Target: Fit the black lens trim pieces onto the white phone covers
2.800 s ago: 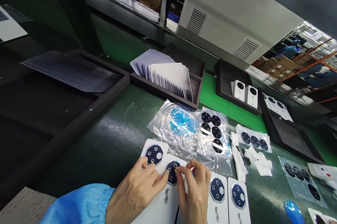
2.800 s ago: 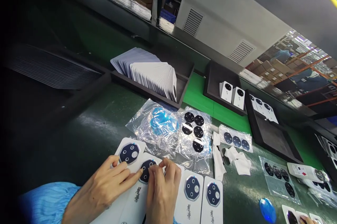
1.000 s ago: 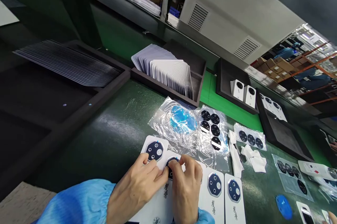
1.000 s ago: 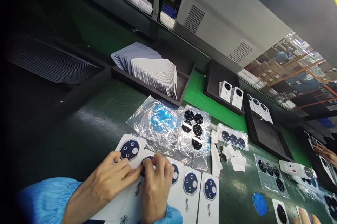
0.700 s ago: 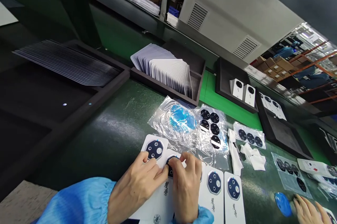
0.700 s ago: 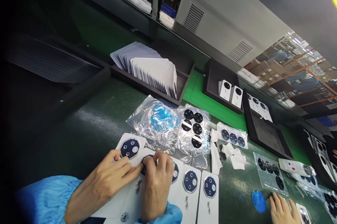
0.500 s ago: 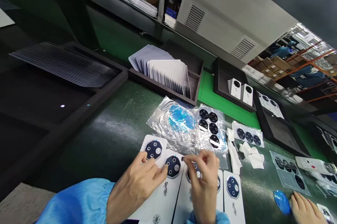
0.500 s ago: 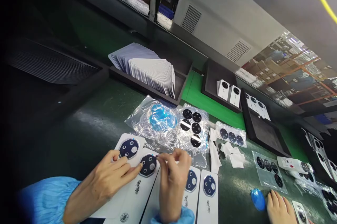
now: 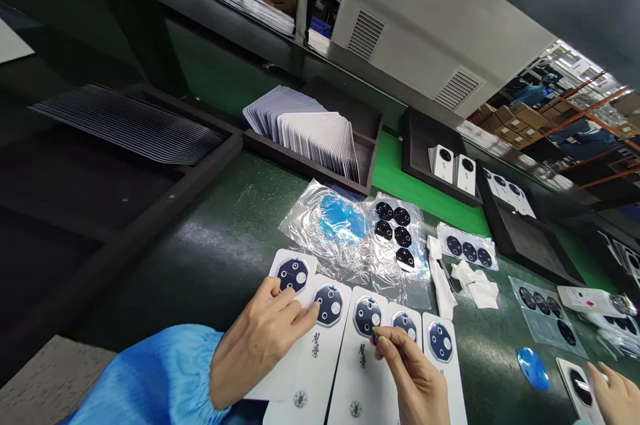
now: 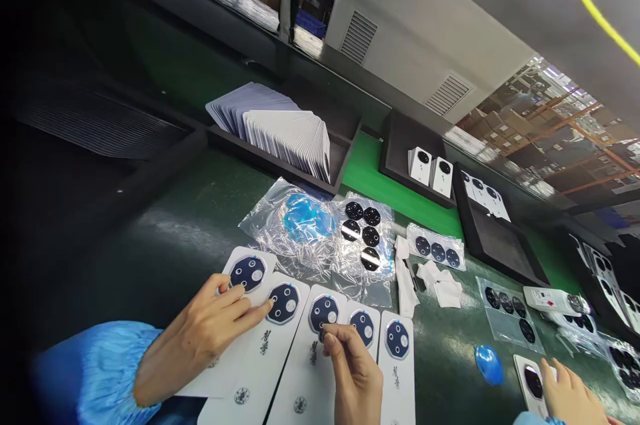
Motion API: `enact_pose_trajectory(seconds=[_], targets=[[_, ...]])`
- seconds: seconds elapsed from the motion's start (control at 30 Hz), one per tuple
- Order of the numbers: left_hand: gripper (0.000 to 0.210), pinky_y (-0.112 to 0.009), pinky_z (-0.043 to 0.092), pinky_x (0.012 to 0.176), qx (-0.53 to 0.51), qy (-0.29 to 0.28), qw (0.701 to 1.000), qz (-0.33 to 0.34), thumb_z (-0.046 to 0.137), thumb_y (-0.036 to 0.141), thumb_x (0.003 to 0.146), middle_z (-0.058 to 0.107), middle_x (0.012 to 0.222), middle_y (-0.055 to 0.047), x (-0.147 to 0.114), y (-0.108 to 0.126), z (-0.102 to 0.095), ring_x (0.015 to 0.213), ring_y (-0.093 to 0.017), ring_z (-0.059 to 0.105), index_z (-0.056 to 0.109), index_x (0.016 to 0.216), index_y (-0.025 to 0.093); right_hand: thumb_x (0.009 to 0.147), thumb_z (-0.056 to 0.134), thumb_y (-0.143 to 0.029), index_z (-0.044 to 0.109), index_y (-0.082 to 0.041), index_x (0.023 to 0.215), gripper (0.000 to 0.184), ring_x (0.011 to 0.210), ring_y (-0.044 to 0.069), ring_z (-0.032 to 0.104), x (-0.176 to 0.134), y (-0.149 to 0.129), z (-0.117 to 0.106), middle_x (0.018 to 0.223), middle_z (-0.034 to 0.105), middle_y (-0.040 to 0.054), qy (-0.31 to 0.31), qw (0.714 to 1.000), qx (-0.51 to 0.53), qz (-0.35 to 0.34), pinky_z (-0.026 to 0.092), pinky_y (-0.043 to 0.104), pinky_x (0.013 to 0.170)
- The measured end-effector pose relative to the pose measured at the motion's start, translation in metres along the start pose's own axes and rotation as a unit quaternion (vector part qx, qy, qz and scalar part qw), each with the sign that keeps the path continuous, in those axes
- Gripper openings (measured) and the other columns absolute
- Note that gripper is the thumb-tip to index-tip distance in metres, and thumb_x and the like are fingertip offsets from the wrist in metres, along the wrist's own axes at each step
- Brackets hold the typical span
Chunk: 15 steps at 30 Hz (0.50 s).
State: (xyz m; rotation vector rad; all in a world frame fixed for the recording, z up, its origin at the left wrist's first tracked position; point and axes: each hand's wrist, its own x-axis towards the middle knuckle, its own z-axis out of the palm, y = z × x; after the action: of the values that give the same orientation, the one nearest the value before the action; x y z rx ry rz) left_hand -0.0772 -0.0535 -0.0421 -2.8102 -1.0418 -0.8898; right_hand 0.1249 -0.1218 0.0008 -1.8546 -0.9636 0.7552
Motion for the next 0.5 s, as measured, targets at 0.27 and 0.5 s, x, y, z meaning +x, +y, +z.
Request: enact_pose_trajectory(seconds=[0.27, 0.5], targets=[[0.034, -0.035, 0.031, 0.079, -0.004, 0.027, 1.0, -0.008, 0.028, 0.001, 0.096, 0.048, 0.066, 0.003, -0.008, 0.001, 0.015, 0.065, -0.015, 0.042, 0.059, 0.102, 0.014, 0.073, 0.069, -0.06, 0.073, -0.022, 0.07, 0.038, 0.065, 0.019, 0.059, -0.01, 0.001, 0.002, 0.064, 0.062, 0.0022, -0.009, 0.999, 0.031, 0.006, 0.05, 0.027, 0.067], [0.035, -0.034, 0.03, 0.08, -0.015, 0.012, 1.0, -0.003, 0.027, 0.002, 0.098, 0.049, 0.067, 0.003, -0.002, 0.001, 0.004, 0.066, -0.014, 0.044, 0.06, 0.101, 0.012, 0.067, 0.076, -0.057, 0.069, -0.023, 0.071, 0.035, 0.062, 0.017, 0.056, -0.012, 0.0, 0.001, 0.066, 0.06, 0.0014, -0.031, 0.995, 0.08, 0.048, 0.048, 0.026, 0.061]])
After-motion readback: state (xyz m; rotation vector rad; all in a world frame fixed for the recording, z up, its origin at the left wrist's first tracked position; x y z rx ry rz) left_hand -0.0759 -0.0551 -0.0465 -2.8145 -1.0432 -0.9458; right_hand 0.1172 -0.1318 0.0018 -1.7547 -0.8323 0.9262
